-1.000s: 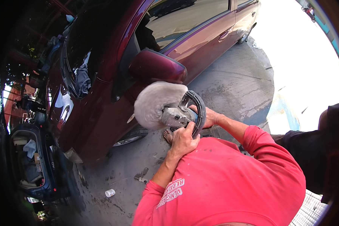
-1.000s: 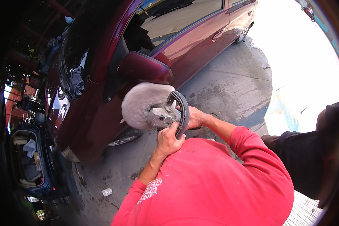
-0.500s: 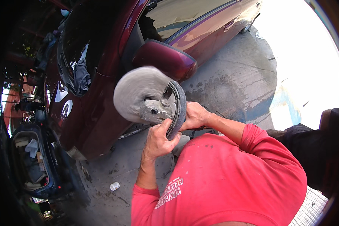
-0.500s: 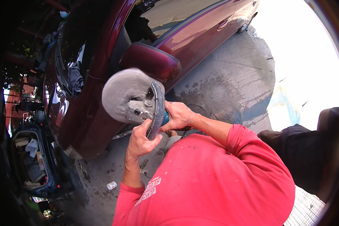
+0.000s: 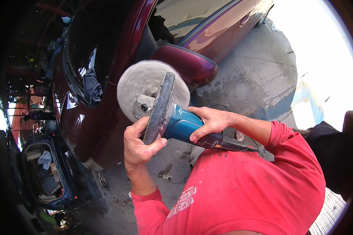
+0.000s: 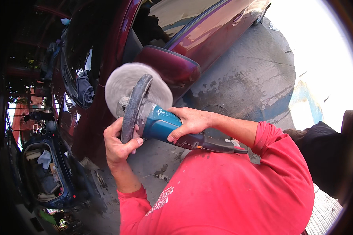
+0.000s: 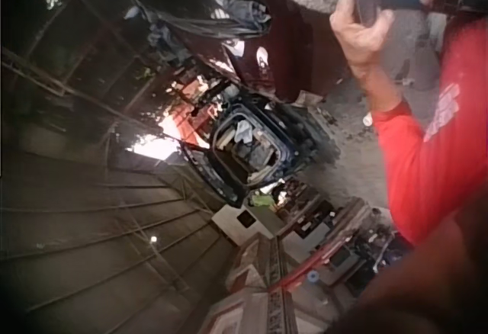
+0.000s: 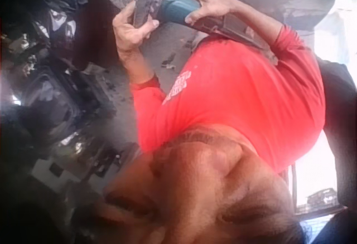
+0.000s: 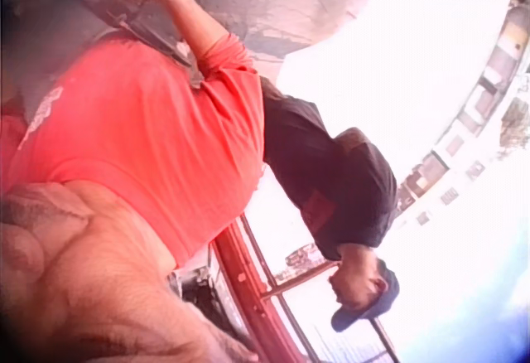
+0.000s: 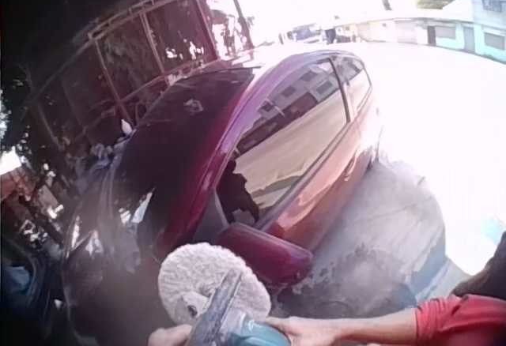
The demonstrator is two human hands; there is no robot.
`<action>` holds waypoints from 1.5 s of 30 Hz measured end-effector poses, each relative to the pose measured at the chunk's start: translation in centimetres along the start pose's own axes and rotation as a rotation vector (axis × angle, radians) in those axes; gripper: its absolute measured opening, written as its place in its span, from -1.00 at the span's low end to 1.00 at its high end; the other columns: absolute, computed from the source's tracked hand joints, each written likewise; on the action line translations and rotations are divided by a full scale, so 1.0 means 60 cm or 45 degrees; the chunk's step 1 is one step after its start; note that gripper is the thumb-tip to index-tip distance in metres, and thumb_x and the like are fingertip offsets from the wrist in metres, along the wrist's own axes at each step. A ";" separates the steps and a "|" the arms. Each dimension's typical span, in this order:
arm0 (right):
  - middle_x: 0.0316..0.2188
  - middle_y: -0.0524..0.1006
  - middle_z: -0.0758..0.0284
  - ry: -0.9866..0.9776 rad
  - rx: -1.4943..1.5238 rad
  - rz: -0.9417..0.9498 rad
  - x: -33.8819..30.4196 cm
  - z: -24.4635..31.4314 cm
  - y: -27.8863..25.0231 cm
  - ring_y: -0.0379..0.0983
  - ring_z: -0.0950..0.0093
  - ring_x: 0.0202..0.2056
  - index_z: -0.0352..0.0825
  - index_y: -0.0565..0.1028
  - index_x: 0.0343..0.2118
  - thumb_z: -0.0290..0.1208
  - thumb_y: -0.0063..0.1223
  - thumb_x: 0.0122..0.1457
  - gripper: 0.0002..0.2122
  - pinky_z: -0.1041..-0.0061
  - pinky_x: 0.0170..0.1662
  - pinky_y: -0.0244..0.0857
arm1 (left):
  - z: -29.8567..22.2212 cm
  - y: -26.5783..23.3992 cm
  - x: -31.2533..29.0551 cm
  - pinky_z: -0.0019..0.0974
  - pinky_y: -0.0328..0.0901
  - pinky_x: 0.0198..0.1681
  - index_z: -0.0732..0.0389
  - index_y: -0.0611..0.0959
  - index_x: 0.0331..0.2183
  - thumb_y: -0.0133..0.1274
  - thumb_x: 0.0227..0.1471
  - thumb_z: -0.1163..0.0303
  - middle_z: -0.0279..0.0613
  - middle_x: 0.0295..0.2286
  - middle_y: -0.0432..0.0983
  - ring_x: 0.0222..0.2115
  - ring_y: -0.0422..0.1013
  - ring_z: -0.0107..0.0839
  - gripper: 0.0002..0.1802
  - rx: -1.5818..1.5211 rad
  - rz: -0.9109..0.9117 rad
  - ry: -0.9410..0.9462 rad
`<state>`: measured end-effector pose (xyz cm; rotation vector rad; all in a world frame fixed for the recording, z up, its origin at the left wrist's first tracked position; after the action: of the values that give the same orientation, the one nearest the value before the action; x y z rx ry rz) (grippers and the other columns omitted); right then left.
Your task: The person uses a rotary polisher with a buffing pad to polish the side mirror and adjacent door panel of a maroon car. The person moves the tool across the curved surfaces and briefly wipes the area with a cloth.
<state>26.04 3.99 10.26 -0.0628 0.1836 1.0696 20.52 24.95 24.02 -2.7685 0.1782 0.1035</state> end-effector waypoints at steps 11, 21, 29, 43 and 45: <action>0.07 0.61 0.09 0.048 0.486 -0.186 -0.162 0.077 -0.037 0.60 0.35 0.06 -0.53 0.26 0.39 -0.04 0.48 0.05 -0.05 0.39 0.18 0.45 | -0.109 0.094 0.055 -0.38 0.46 -0.23 0.47 0.64 0.09 0.40 -0.11 0.42 -0.09 -0.27 0.69 -0.33 0.59 -0.44 -0.31 -0.439 0.107 0.558; 0.16 0.53 0.00 0.018 0.663 -0.064 -0.077 0.138 -0.030 0.57 0.31 0.12 -0.54 0.13 0.47 -0.02 0.40 0.18 -0.02 0.39 0.17 0.49 | -0.051 -0.009 0.070 -0.39 0.47 -0.26 0.36 0.73 -0.18 0.56 0.01 0.35 -0.18 -0.40 0.72 -0.39 0.61 -0.50 -0.58 0.123 -0.722 0.870; 0.07 0.59 0.03 -0.087 0.979 -0.086 -0.038 0.189 -0.024 0.70 0.43 -0.11 -0.48 0.14 0.49 -0.25 0.27 0.19 -0.14 0.44 -0.05 0.64 | -0.090 -0.075 0.128 -0.56 0.24 -0.37 0.38 0.73 -0.21 0.45 0.15 0.36 -0.41 -0.44 0.60 -0.47 0.38 -0.67 -0.69 0.063 -0.664 0.765; 0.03 0.60 0.08 -0.256 1.066 -0.040 -0.063 0.151 -0.047 0.70 0.40 -0.15 -0.42 0.22 0.43 -0.27 0.23 0.15 -0.21 0.41 -0.05 0.63 | -0.126 -0.032 0.156 -0.57 0.31 -0.29 0.38 0.75 -0.15 0.44 0.15 0.44 -0.37 -0.38 0.66 -0.40 0.46 -0.65 -0.71 0.138 -0.538 0.748; 0.05 0.60 0.08 -0.248 1.033 -0.078 -0.092 0.133 -0.052 0.69 0.39 -0.12 -0.42 0.18 0.47 -0.28 0.24 0.13 -0.16 0.42 -0.05 0.63 | -0.141 0.001 0.155 -0.53 0.36 -0.24 0.38 0.75 -0.13 0.47 0.12 0.44 -0.33 -0.35 0.69 -0.37 0.50 -0.61 -0.68 0.166 -0.506 0.767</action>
<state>27.18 -1.17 18.99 0.7576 0.4226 0.8697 30.11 20.80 31.01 -2.5627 -0.2099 -0.8126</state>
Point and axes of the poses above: each hand's wrist, its own x-axis towards the middle knuckle, its own y-axis out of the palm, z = x × y, the point moved 5 cm from there along x, towards the middle knuckle
